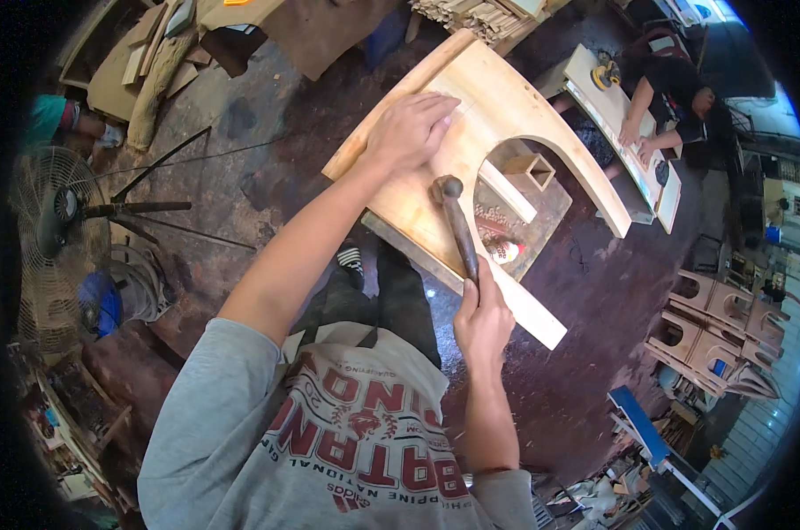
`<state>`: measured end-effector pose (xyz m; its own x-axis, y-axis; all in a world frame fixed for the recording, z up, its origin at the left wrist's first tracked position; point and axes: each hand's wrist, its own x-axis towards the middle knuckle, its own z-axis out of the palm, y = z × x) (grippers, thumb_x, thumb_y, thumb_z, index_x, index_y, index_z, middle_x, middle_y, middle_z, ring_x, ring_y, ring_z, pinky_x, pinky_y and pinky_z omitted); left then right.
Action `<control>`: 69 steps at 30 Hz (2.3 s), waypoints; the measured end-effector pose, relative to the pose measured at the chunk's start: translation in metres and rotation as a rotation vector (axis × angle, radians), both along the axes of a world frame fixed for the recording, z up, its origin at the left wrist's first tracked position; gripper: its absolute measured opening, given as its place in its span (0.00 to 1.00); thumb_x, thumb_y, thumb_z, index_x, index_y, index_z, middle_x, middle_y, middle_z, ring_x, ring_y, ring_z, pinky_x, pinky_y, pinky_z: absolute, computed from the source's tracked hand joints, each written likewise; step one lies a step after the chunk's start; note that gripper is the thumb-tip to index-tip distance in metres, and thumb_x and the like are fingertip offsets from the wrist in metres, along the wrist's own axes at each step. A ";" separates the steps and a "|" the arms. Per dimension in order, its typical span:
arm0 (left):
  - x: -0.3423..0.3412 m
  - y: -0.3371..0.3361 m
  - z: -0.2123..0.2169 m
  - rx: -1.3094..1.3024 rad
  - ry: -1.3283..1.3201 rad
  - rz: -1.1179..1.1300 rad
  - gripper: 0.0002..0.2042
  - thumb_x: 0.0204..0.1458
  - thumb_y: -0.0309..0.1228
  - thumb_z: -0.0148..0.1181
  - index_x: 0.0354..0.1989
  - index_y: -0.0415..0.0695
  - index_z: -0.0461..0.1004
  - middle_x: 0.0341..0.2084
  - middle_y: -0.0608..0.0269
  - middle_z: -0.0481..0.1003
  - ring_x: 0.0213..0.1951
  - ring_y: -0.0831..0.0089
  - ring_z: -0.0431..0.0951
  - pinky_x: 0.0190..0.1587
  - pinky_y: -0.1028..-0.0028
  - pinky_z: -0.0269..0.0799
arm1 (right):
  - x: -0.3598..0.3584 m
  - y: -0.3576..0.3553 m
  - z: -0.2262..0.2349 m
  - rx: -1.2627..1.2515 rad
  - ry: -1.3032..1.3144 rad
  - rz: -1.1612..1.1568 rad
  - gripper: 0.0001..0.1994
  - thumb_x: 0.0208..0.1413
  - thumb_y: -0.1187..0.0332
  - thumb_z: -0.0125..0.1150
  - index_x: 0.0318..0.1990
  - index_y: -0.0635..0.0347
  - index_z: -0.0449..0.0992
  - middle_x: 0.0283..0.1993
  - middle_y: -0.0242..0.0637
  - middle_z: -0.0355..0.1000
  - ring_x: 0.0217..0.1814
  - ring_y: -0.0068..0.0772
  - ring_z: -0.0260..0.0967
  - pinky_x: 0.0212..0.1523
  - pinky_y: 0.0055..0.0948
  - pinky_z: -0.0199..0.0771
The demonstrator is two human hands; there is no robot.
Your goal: The person applies wood glue to a wooden frame, inserts wooden dowels into the joints, uses a hammer to secure them, and trims the excess material with a handsaw.
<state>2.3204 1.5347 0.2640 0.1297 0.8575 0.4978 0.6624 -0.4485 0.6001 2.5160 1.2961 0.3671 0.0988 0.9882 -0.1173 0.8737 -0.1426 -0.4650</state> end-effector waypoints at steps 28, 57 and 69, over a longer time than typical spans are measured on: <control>0.054 0.022 0.019 -0.049 0.328 0.316 0.18 0.56 0.32 0.61 0.55 0.42 0.80 0.56 0.52 0.79 0.61 0.54 0.76 0.66 0.59 0.68 | 0.310 0.239 -0.309 -0.363 -0.316 0.544 0.18 0.59 0.64 0.62 0.57 0.50 0.80 0.43 0.40 0.81 0.44 0.51 0.80 0.45 0.50 0.80; 0.062 0.024 0.023 -0.080 0.307 0.360 0.17 0.57 0.29 0.61 0.54 0.41 0.81 0.58 0.51 0.79 0.61 0.53 0.77 0.66 0.59 0.69 | 0.356 0.168 -0.242 -0.426 0.330 0.437 0.15 0.58 0.62 0.66 0.49 0.59 0.78 0.27 0.38 0.76 0.29 0.34 0.76 0.31 0.35 0.76; 0.222 -0.050 0.070 -0.568 -0.690 0.015 0.14 0.61 0.34 0.66 0.48 0.38 0.80 0.39 0.64 0.81 0.38 0.78 0.79 0.41 0.76 0.75 | 0.301 0.122 -0.062 -0.514 1.192 0.065 0.12 0.66 0.67 0.62 0.53 0.62 0.75 0.28 0.25 0.68 0.24 0.15 0.63 0.24 0.21 0.64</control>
<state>2.5429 1.4843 0.3341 -0.0550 0.9977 -0.0397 0.0756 0.0438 0.9962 2.8170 1.4177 0.3048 -0.3745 0.8030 -0.4637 -0.0258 -0.5089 -0.8604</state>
